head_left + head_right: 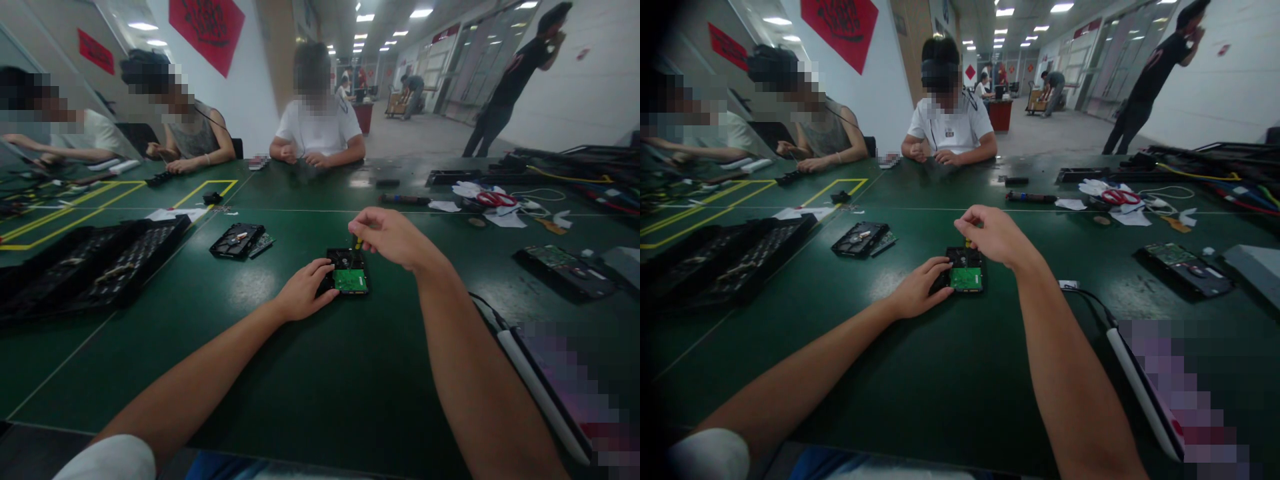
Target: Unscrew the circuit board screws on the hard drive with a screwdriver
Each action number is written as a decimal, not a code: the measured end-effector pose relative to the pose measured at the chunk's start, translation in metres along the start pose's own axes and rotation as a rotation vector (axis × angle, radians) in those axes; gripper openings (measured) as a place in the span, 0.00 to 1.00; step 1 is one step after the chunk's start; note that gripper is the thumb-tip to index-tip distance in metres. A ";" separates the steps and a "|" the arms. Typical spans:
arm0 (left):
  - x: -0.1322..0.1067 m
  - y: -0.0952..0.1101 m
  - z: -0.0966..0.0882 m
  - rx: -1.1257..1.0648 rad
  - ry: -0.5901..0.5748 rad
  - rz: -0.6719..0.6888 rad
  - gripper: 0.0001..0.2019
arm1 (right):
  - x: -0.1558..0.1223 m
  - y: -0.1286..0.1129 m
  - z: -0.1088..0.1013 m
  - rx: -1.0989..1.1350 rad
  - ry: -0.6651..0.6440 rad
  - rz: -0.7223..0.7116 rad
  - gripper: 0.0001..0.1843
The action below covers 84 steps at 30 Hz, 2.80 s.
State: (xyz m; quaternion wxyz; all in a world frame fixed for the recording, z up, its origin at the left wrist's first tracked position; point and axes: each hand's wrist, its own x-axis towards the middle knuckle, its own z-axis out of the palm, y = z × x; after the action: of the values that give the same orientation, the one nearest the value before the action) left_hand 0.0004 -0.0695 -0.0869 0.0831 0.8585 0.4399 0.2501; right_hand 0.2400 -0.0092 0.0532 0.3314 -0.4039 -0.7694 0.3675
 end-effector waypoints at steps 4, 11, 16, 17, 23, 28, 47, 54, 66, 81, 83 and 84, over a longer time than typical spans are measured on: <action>0.000 0.000 0.000 0.003 -0.001 0.005 0.30 | 0.000 0.002 -0.002 -0.057 0.018 -0.053 0.08; 0.000 0.000 0.001 -0.010 0.013 0.004 0.30 | -0.001 0.002 0.000 0.002 0.019 0.011 0.08; 0.000 0.000 0.000 -0.008 0.018 0.010 0.30 | 0.000 0.002 0.002 0.072 0.003 0.029 0.04; 0.000 0.000 0.000 -0.009 0.017 0.014 0.30 | 0.001 0.002 0.002 0.069 0.004 0.024 0.04; 0.000 0.000 0.001 -0.021 0.027 0.012 0.30 | 0.002 0.003 -0.001 -0.035 0.010 -0.037 0.11; 0.001 0.001 0.001 -0.009 0.012 0.004 0.30 | -0.002 -0.001 0.001 -0.016 -0.041 0.008 0.07; 0.000 0.003 -0.001 -0.001 0.010 0.000 0.30 | -0.004 -0.004 -0.001 -0.011 -0.006 0.041 0.08; 0.000 0.001 0.000 0.004 0.005 0.006 0.30 | -0.003 -0.003 0.000 0.045 0.009 0.058 0.04; 0.000 0.001 -0.001 -0.004 0.009 0.006 0.30 | 0.001 0.002 0.001 0.012 -0.002 0.021 0.08; 0.001 0.002 -0.001 0.000 0.010 0.013 0.30 | -0.002 -0.001 -0.002 -0.002 0.002 0.011 0.10; 0.001 0.002 -0.001 -0.007 0.015 0.017 0.29 | -0.002 -0.003 -0.001 0.032 -0.010 0.039 0.09; 0.000 0.002 -0.001 -0.011 0.017 0.018 0.29 | -0.002 -0.004 -0.001 0.045 -0.021 0.041 0.09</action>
State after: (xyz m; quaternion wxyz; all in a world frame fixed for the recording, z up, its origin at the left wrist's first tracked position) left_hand 0.0017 -0.0707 -0.0848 0.0818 0.8598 0.4316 0.2604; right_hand 0.2404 -0.0124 0.0562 0.3249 -0.4080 -0.7560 0.3956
